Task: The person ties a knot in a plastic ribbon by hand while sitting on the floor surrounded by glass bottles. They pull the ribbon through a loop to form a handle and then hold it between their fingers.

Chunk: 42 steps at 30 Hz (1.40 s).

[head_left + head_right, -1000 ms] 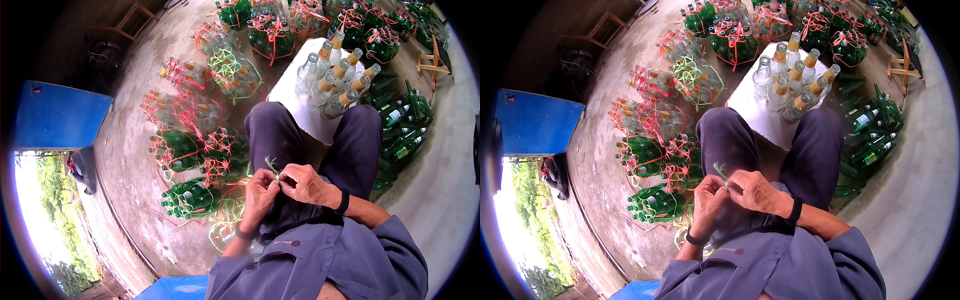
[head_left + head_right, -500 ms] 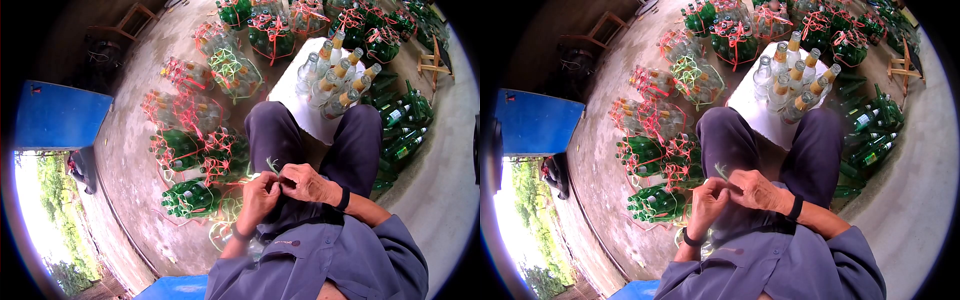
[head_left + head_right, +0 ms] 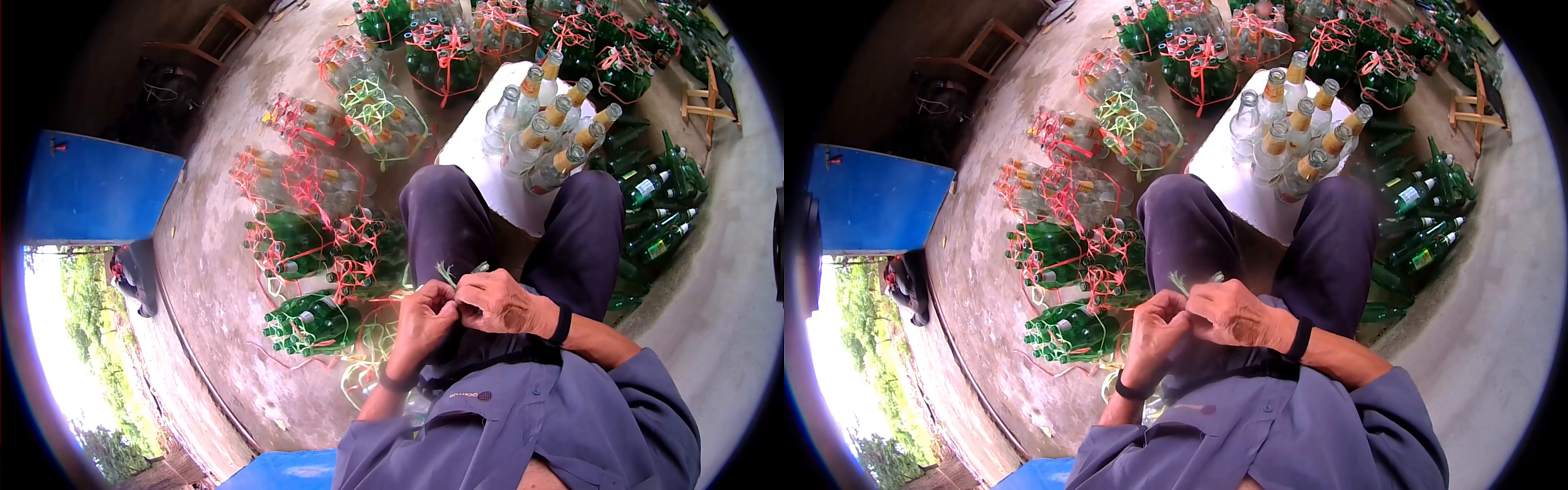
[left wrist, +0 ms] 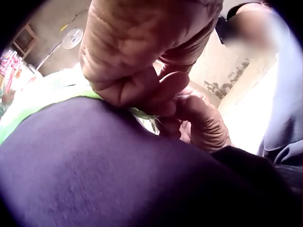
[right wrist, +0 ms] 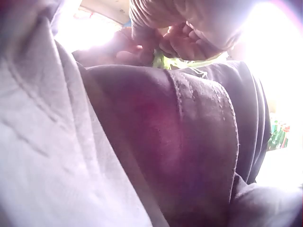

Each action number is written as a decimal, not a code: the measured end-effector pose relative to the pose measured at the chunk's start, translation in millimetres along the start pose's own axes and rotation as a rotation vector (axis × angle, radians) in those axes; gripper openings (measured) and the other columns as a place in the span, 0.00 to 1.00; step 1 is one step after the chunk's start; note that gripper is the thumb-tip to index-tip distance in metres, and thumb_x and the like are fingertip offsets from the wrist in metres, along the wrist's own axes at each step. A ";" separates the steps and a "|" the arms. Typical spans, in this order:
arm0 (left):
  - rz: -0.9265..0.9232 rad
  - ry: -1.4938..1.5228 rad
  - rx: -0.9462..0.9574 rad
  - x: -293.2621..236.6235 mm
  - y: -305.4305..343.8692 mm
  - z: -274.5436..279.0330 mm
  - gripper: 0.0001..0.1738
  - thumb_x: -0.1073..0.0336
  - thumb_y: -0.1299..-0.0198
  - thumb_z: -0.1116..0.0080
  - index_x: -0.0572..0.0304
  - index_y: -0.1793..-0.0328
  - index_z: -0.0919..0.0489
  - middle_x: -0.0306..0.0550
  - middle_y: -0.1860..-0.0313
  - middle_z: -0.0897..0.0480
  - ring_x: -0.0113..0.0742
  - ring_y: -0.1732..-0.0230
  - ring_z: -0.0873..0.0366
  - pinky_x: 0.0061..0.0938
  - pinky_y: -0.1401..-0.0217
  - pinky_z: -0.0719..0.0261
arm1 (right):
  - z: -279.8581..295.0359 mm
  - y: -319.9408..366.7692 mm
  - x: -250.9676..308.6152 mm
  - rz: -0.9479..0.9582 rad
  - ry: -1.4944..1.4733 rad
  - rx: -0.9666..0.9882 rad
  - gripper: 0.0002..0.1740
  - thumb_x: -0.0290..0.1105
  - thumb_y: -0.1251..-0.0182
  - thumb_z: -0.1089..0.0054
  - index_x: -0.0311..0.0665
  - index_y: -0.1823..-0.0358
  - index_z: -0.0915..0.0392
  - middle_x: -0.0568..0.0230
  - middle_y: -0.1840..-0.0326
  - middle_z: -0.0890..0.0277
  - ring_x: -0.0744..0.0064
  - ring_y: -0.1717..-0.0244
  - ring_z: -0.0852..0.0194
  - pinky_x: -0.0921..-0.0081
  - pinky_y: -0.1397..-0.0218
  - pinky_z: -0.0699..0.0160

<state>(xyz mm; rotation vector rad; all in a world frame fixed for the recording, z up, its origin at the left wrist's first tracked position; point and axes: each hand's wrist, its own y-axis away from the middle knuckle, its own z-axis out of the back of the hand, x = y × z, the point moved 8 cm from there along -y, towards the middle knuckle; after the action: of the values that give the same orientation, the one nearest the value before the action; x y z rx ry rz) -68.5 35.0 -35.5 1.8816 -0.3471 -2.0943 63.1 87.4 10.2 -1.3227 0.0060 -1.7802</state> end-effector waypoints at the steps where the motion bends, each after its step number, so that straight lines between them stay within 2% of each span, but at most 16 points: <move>1: 0.002 0.096 0.015 2.7 -0.5 -1.1 0.02 0.76 0.33 0.41 0.65 0.57 0.19 0.35 0.69 0.17 0.17 0.74 0.28 0.17 0.72 0.32 | -1.1 1.6 1.0 0.031 0.039 0.037 0.15 0.20 0.50 0.27 0.38 0.65 0.26 0.59 0.69 0.25 0.52 0.70 0.19 0.62 0.69 0.18; 3: 0.057 0.170 0.029 -1.5 1.0 -1.2 0.02 0.76 0.32 0.41 0.65 0.56 0.20 0.35 0.69 0.17 0.16 0.74 0.28 0.16 0.72 0.32 | -2.6 2.5 3.4 0.062 0.078 0.074 0.16 0.19 0.51 0.27 0.38 0.63 0.25 0.59 0.67 0.22 0.53 0.70 0.17 0.63 0.68 0.16; 5: 0.111 0.244 0.042 -2.0 1.9 -2.6 0.02 0.76 0.32 0.41 0.65 0.56 0.20 0.35 0.69 0.17 0.16 0.74 0.28 0.15 0.72 0.33 | 0.6 1.2 2.0 0.011 0.054 0.042 0.15 0.19 0.49 0.28 0.37 0.63 0.24 0.58 0.67 0.22 0.53 0.70 0.17 0.64 0.68 0.17; 6: 0.112 0.230 0.031 -2.2 2.2 -2.3 0.02 0.76 0.32 0.41 0.65 0.55 0.21 0.35 0.69 0.17 0.16 0.73 0.26 0.15 0.71 0.31 | 2.0 1.3 2.1 0.011 0.053 0.041 0.15 0.19 0.49 0.28 0.37 0.63 0.24 0.58 0.67 0.22 0.53 0.70 0.17 0.64 0.68 0.17; 8: 0.112 0.217 0.021 -2.8 1.6 -2.8 0.02 0.76 0.32 0.41 0.65 0.55 0.21 0.35 0.69 0.16 0.17 0.72 0.24 0.16 0.70 0.30 | 4.5 2.1 -8.5 -0.113 -0.122 0.071 0.12 0.18 0.45 0.28 0.34 0.63 0.23 0.56 0.68 0.22 0.51 0.70 0.18 0.64 0.67 0.18; 14: 0.067 0.074 0.027 -3.5 -1.1 -0.8 0.02 0.75 0.33 0.40 0.65 0.56 0.20 0.34 0.69 0.18 0.16 0.69 0.24 0.16 0.65 0.27 | 6.3 -1.7 -13.1 -0.230 -0.216 0.147 0.08 0.18 0.42 0.30 0.31 0.63 0.20 0.55 0.68 0.21 0.51 0.69 0.17 0.64 0.66 0.18; 19: 0.045 -0.080 0.006 -5.5 -3.1 2.6 0.02 0.75 0.35 0.39 0.66 0.57 0.20 0.34 0.71 0.18 0.16 0.70 0.25 0.17 0.66 0.27 | 0.3 1.0 -14.0 -0.173 -0.133 0.142 0.10 0.18 0.44 0.29 0.32 0.63 0.21 0.56 0.67 0.21 0.50 0.69 0.18 0.63 0.66 0.18; 26: 0.073 -0.044 0.000 -0.2 -5.0 4.3 0.04 0.73 0.35 0.40 0.67 0.58 0.20 0.36 0.73 0.17 0.17 0.72 0.24 0.17 0.69 0.27 | -0.4 0.2 -2.9 -0.030 0.049 0.095 0.14 0.18 0.49 0.28 0.35 0.63 0.24 0.58 0.68 0.23 0.53 0.71 0.19 0.63 0.70 0.18; 29: 0.114 0.010 0.008 0.3 -3.5 2.9 0.04 0.73 0.35 0.41 0.67 0.58 0.20 0.37 0.73 0.17 0.17 0.72 0.24 0.16 0.70 0.29 | -1.2 -0.8 0.9 -0.016 0.058 0.105 0.13 0.23 0.44 0.27 0.37 0.66 0.27 0.58 0.69 0.27 0.50 0.70 0.21 0.60 0.69 0.20; 34: 0.185 0.111 0.012 0.5 -0.1 3.5 0.03 0.75 0.36 0.41 0.66 0.57 0.20 0.38 0.72 0.16 0.16 0.75 0.26 0.15 0.74 0.35 | -1.8 -0.7 4.8 -0.002 0.058 0.096 0.13 0.24 0.44 0.27 0.37 0.66 0.27 0.57 0.69 0.27 0.51 0.69 0.21 0.60 0.68 0.20; 42: 0.181 0.044 0.020 0.6 -2.5 3.1 0.03 0.74 0.35 0.40 0.66 0.57 0.20 0.36 0.73 0.16 0.15 0.76 0.27 0.15 0.75 0.35 | -7.1 3.1 7.2 -0.023 0.177 0.068 0.12 0.24 0.43 0.28 0.36 0.67 0.27 0.56 0.70 0.27 0.51 0.71 0.21 0.60 0.70 0.20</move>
<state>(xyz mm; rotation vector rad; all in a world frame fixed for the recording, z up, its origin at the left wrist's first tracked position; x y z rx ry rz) -71.8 37.1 -36.7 1.8302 -0.5103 -1.9350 59.3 77.6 11.2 -1.1177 0.0278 -1.8950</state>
